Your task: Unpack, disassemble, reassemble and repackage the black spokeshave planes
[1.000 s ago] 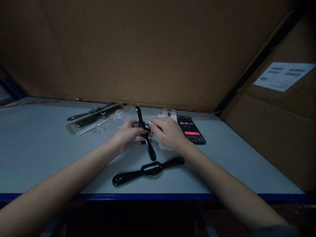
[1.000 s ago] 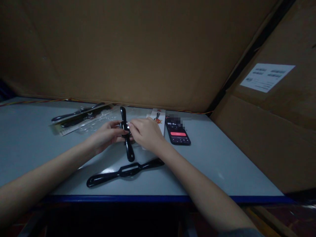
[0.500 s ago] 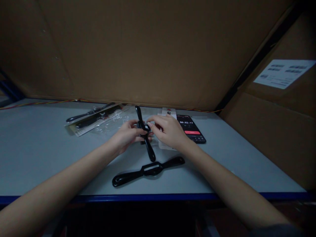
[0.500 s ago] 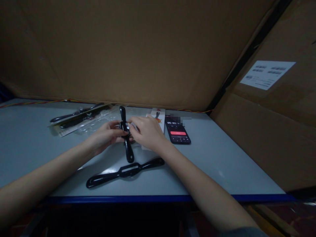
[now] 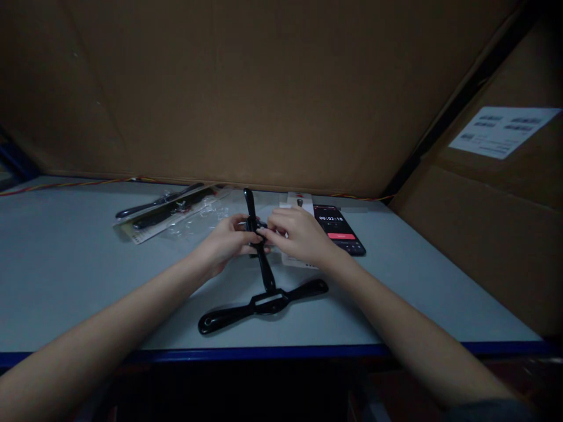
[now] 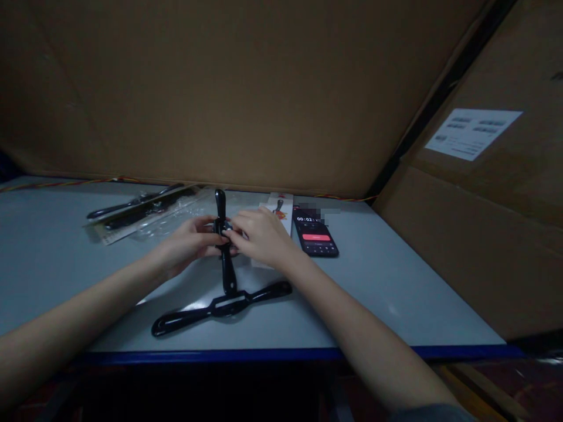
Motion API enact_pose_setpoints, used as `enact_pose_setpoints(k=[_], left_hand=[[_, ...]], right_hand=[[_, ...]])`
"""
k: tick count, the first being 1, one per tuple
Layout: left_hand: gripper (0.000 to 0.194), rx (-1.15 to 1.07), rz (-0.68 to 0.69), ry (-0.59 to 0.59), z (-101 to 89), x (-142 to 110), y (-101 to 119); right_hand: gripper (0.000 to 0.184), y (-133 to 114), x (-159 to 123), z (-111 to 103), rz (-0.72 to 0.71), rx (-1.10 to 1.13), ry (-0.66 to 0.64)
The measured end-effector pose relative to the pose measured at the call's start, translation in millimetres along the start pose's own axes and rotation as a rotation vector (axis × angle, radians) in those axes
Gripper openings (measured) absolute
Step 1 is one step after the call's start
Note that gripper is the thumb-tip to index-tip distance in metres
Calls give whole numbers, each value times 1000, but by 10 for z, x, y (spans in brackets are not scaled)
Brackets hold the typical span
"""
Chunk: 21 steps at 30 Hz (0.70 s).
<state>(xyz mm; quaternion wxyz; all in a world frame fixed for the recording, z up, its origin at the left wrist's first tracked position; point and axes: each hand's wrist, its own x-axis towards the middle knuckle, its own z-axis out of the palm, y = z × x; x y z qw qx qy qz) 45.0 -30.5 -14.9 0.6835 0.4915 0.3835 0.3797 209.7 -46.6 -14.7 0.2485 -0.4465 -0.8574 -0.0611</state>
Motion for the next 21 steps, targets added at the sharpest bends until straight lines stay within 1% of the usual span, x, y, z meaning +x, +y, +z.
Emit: enact_pose_setpoints(k=[4,8,10,14,16,18,21], left_hand=[[35,17,28,47,-33,28,-13],[35,34,18,41,-50,45,-23],[34,19,4,26,-39,36,-16],[34,-18,-9,23,-1,0,16],[34,-19,-7,34,8,-9,28],[34,-11,-1,45,6,-4,29],[35,1,12,51,-11,18,14]], right_hand=[[24,-61,-1,41,4,208,-3],[20,-51,4,18,11,337,40],[20,-23,4,-3,-3,306,42],[19,27,-8,-53,2,81,25],[16,32,-15,-74,8,18,38],[16,25,-19,-80,-1,19,43],[16,8,-19,-54,-34,92,22]])
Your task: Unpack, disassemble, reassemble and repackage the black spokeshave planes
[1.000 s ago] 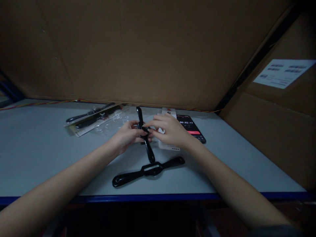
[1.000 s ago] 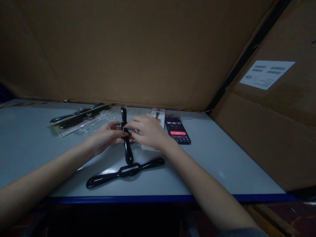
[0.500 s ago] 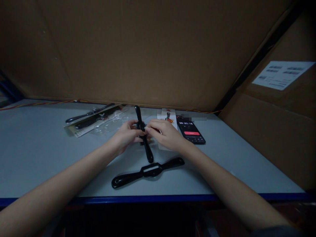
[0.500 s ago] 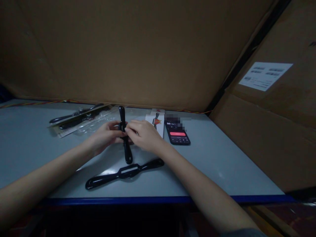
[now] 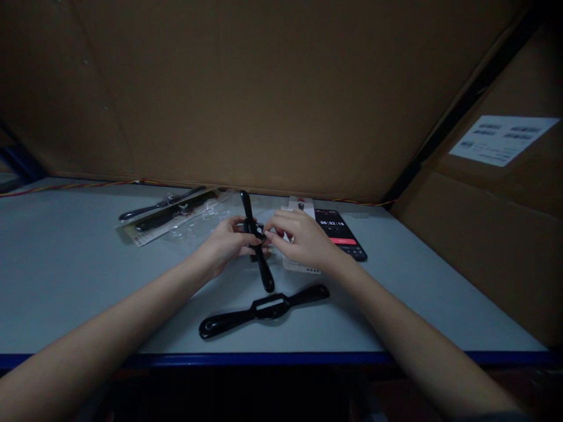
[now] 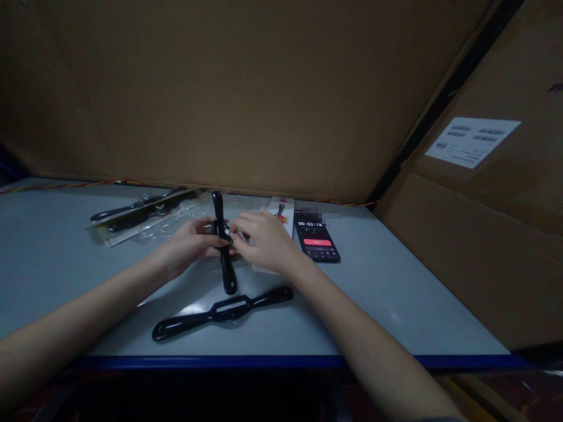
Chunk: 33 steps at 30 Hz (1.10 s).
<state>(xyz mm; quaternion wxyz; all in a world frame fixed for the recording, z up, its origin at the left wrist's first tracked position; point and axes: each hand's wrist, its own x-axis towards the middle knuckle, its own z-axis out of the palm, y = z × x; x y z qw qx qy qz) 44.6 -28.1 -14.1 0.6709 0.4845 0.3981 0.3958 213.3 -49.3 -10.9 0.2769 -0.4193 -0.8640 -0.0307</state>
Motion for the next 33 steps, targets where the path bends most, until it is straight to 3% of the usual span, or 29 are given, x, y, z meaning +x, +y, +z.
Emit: enact_pose_setpoints(k=[6,17,22,26,30,33], left_hand=[[36,-4,12,-19,-18,14,-30],[35,51,1,-7,-1,-8,-10],[39,185,64,-3,0,-26,-39],[42,156,60,-7,-2,-19,-46],[43,44,37,-42,-23,12,-32],[40,-11,9,-97,-44,26,-27]], right_hand=[[28,8,-1,40,-15,-12,-28],[16,-78,21,34,45,-150,-17],[22,-175,40,178,176,-132,39],[29,-165,36,182,275,22,57],[12,-63,17,43,156,176,26],[20,12,7,-29,37,121,10]])
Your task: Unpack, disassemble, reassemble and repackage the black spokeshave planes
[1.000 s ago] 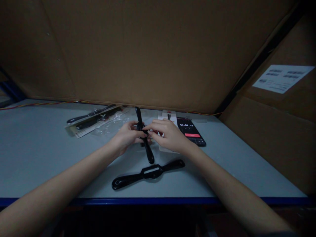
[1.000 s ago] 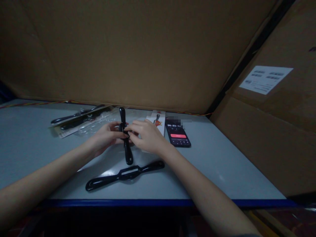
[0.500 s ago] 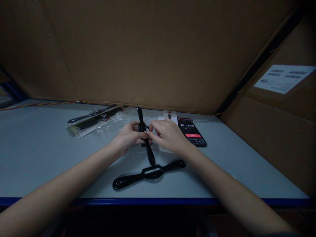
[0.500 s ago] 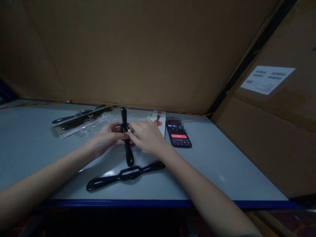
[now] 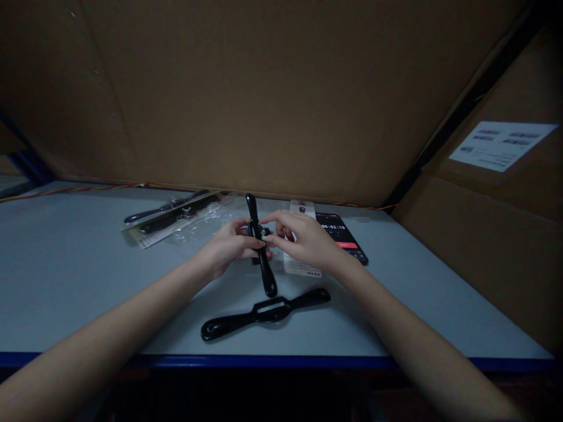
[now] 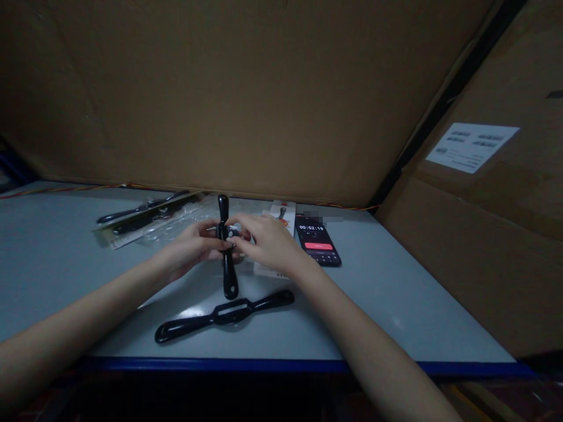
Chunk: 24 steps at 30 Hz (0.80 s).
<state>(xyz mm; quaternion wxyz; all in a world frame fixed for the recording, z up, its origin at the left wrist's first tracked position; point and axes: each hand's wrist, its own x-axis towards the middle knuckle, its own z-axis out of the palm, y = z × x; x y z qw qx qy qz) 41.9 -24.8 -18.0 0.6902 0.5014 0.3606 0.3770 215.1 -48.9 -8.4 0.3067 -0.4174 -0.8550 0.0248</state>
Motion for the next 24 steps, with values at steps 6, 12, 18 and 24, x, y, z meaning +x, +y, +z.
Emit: enact_pose_setpoints(k=[6,12,18,24], left_hand=[[42,60,-26,-55,21,-49,41],[40,119,25,-7,46,-78,33],[44,90,173,51,60,-62,-8],[45,86,238,-8,-17,-68,171]], right_hand=[[11,24,1,14,-68,-206,-28],[15,-87,9,88,-13,-358,52],[17,-141,9,202,80,-333,174],[28,-42,17,148,237,181,353]])
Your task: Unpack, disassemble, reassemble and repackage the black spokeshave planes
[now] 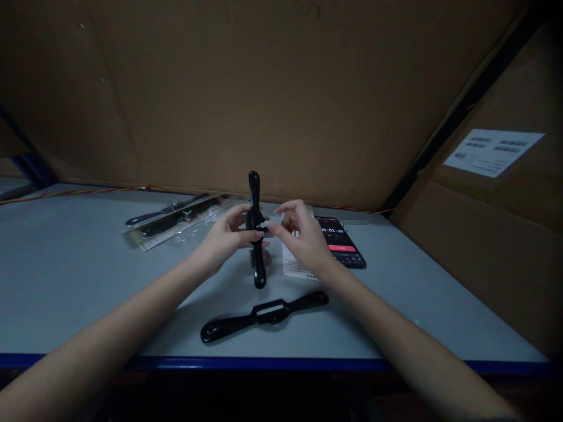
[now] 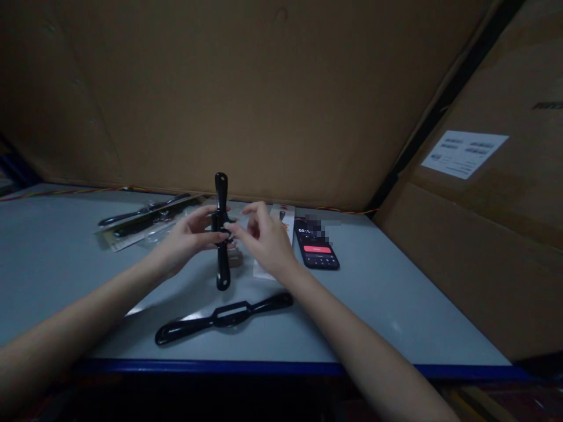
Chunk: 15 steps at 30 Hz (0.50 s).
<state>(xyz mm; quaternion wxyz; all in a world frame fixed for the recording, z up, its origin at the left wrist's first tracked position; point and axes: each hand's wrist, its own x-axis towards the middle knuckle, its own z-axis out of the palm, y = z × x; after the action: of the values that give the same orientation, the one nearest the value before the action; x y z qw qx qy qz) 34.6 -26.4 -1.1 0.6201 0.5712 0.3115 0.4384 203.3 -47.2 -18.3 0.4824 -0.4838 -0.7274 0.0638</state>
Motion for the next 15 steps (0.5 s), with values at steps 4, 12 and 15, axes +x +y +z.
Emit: enact_pose_setpoints(k=[4,12,15], left_hand=[[46,-19,-24,38,-170,80,137],[29,-185,-266,145,-411,212,225],[24,-122,-257,142,-428,225,198]], right_hand=[[25,52,47,-58,113,151,50],[14,245,65,-36,142,-102,-281],[13,321,55,-35,100,-148,-410]])
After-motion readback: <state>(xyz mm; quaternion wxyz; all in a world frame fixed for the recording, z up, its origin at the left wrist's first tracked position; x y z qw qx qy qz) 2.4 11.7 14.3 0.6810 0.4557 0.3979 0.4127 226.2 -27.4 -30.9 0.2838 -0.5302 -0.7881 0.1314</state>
